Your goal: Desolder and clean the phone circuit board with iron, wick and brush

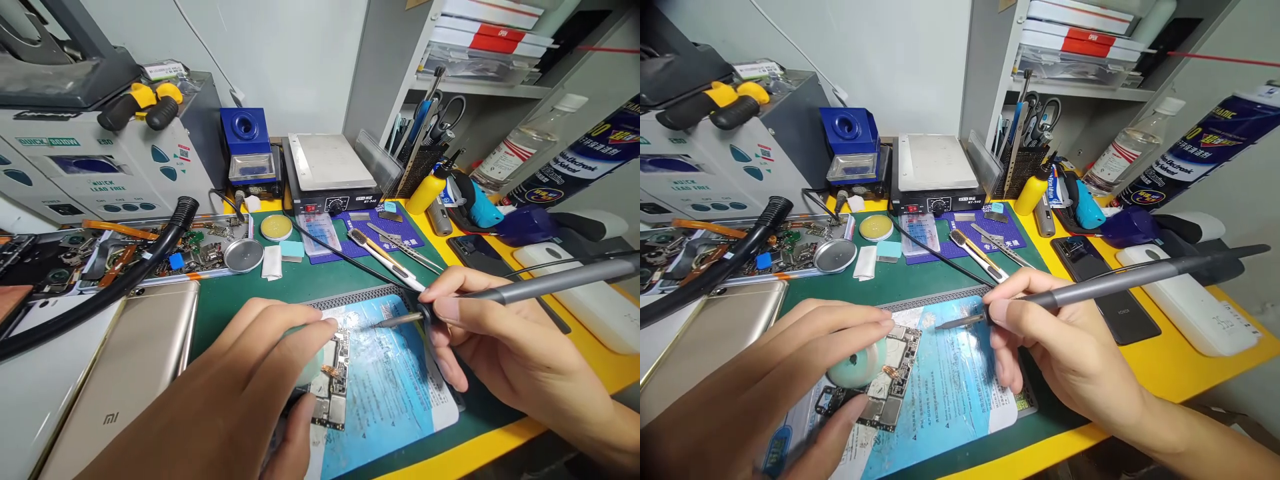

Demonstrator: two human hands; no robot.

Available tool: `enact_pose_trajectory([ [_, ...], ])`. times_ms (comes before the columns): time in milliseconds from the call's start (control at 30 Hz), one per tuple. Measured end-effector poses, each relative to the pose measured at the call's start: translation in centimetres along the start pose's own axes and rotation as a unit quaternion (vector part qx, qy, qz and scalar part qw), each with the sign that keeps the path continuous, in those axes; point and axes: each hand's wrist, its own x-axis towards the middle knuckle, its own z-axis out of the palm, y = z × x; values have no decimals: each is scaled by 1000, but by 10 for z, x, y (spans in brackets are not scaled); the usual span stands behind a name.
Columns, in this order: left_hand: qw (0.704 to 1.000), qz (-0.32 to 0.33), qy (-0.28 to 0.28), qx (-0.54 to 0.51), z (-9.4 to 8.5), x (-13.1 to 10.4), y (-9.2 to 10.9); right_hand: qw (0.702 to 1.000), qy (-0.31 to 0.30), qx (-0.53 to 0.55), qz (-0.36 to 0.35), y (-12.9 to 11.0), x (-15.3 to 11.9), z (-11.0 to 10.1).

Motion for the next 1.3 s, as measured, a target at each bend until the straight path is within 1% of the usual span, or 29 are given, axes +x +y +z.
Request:
enact_pose_trajectory([
  [100, 999, -36, -11, -9, 1, -1, 0, 1000, -3, -7, -11, -1, 1, 2],
  [200, 996, -68, -49, -8, -1, -3, 1, 1000, -2, -12, -25, -1, 2, 2],
  [267, 995, -73, -65, -2, -3, -3, 2, 999, 2, -15, -30, -1, 2, 2],
  [500, 996, -74, -52, -26, -4, -1, 6, 999, 8, -19, -37, 1, 5, 1],
  [667, 996, -63, -27, -48, -4, 3, 4, 999, 2, -23, -40, 2, 6, 1],
  [867, 992, -116, -16, -49, -1, 3, 4, 999, -1, -23, -36, 2, 5, 1],
  [1067, 990, -132, -9, -38, 2, 3, 5, 999, 3, -24, -27, 2, 4, 1],
  [1167, 992, -124, -9, -19, -1, 2, 3, 999, 8, -20, -25, 2, 5, 1],
  [1300, 997, -77, -8, 10, -3, 0, 1, 1000, 5, -17, -22, 1, 5, 1],
])
